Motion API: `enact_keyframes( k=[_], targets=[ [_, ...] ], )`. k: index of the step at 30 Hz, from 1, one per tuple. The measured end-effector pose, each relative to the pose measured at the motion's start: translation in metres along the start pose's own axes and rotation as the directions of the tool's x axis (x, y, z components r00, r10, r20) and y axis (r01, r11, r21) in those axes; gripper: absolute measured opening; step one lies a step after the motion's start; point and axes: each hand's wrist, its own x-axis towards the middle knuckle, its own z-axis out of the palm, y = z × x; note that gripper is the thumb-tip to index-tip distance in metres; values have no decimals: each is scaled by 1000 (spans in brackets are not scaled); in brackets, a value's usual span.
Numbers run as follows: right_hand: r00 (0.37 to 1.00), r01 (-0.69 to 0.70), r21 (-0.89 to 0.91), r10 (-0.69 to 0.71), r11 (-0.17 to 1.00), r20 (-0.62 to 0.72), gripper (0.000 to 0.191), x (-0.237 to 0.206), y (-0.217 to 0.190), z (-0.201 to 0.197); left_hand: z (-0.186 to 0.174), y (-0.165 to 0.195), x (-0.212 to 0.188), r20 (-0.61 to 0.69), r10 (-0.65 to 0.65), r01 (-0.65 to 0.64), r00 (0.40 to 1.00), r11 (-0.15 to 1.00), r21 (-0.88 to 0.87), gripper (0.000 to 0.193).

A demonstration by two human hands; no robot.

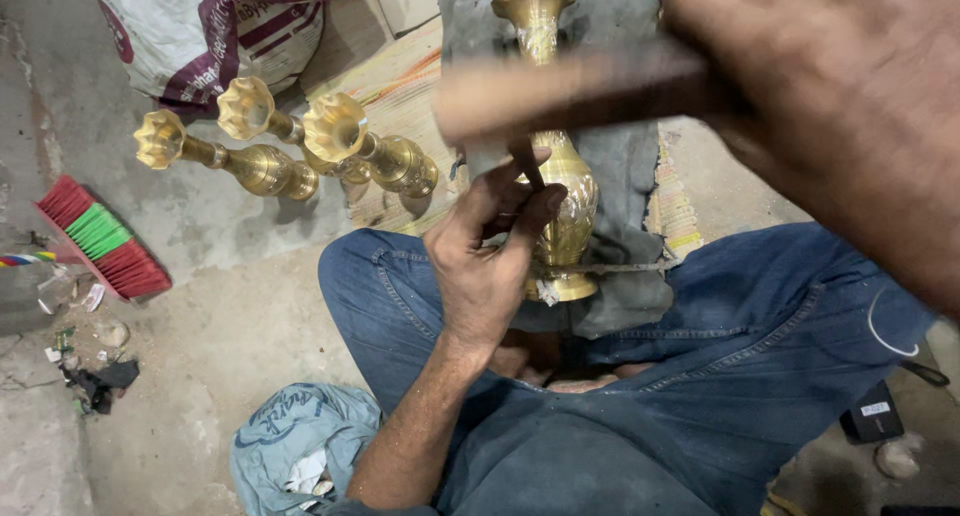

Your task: The person sits cross-legged on the floor with an engraved brass vase lashed to a sandbag on their lap. They hold a punch against the vase surface and strike it with a wooden mallet, repositioning the punch repeatedly to work the decorative pattern, with finished brass vases lined up nearby.

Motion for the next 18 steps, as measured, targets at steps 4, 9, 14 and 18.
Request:
enact_keyframes(
  k=[4,9,14,18],
  targets=[
    [1000,3,3,-3,1000,4,29,-2,0,3,-2,1,-1,15,73,-74,997,994,78,28],
    [987,-88,40,82,995,134,35,-2,-3,4,-2,1,-1,19,32,-32,999,999,31,28],
    [989,-91,84,80,992,121,39,-4,-5,0,-4,-1,-1,20,9,-10,1000,999,44,29],
    [999,-35,-1,35,999,34,33,-3,-8,-3,-1,-5,-5,-11,90,-90,996,996,21,25]
  ],
)
